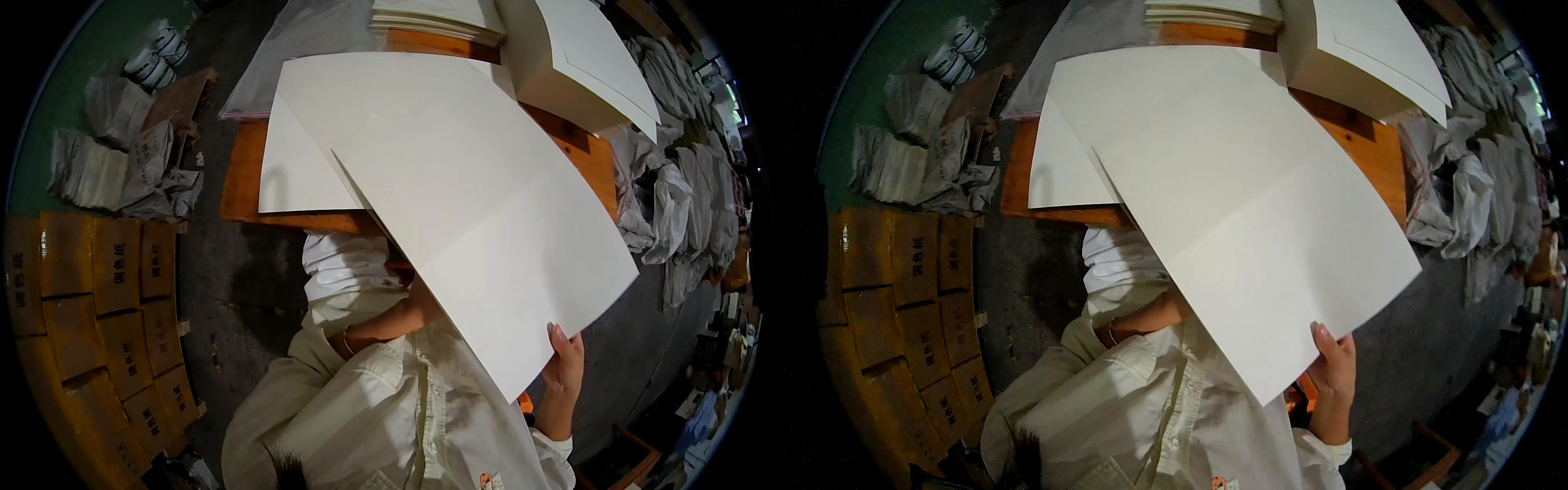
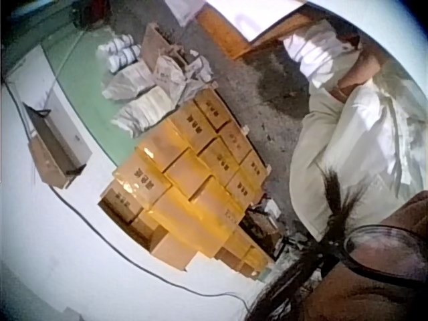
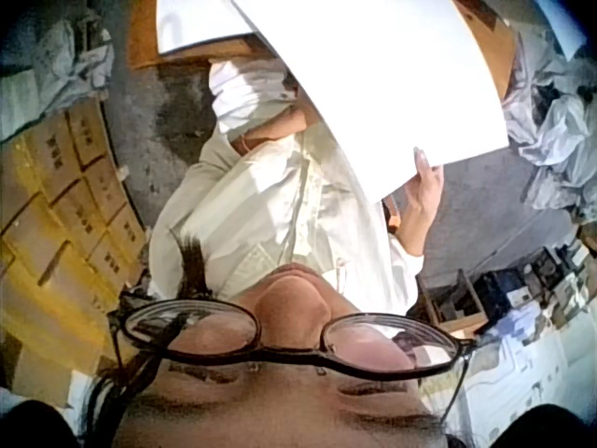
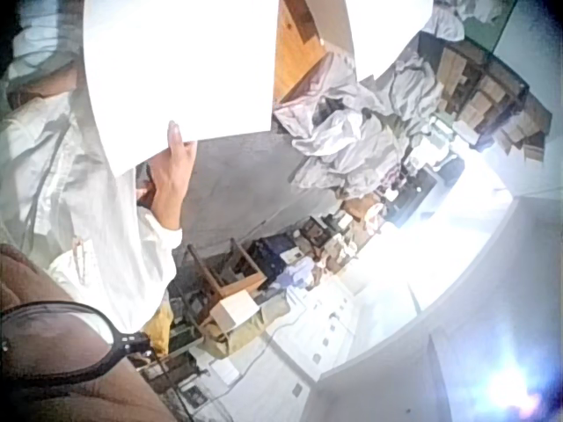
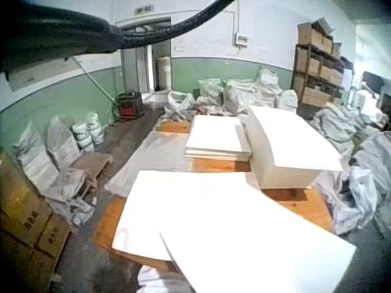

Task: The person sits on the floor at a low wooden table and handles stacks of white paper. They pick up sheets, fold them in half, and place them into clear plastic bags. The person repeats this process, handling the paper and bags by hand.

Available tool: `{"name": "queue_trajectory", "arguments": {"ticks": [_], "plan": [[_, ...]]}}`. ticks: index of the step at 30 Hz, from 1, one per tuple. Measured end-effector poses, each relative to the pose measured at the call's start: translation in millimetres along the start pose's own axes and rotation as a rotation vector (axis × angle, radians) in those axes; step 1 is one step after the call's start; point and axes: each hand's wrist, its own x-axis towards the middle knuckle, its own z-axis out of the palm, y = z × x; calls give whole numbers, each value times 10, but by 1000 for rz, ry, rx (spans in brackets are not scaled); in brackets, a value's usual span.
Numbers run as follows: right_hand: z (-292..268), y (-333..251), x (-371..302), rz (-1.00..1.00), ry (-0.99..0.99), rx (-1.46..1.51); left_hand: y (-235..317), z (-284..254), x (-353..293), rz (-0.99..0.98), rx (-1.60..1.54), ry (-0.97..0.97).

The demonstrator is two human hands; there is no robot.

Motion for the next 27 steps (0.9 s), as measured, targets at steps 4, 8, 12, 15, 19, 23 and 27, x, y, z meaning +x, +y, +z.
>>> {"name": "queue_trajectory", "arguments": {"ticks": [4, 8, 12, 15, 19, 23, 27], "plan": [[177, 116, 229, 71, 26, 41, 119, -126, -49, 15, -194, 7], [114, -15, 350, 283, -202, -25, 86, -164, -116, -82, -272, 4], [-72, -58, 345, 315, -234, -157, 27, -113, -146, -51, -304, 60], [220, -99, 391, 290, -151, -153, -34, 8, -182, -204, -709, 52], [593, -162, 674, 261, -272, -96, 59, -51, -255, -193, -861, -22], [1014, -250, 863, 329, -238, -124, 213, -126, -312, -143, -889, -67], [1196, -184, 1062, 427, -280, -48, 474, -305, -295, -127, -834, -67]]}}
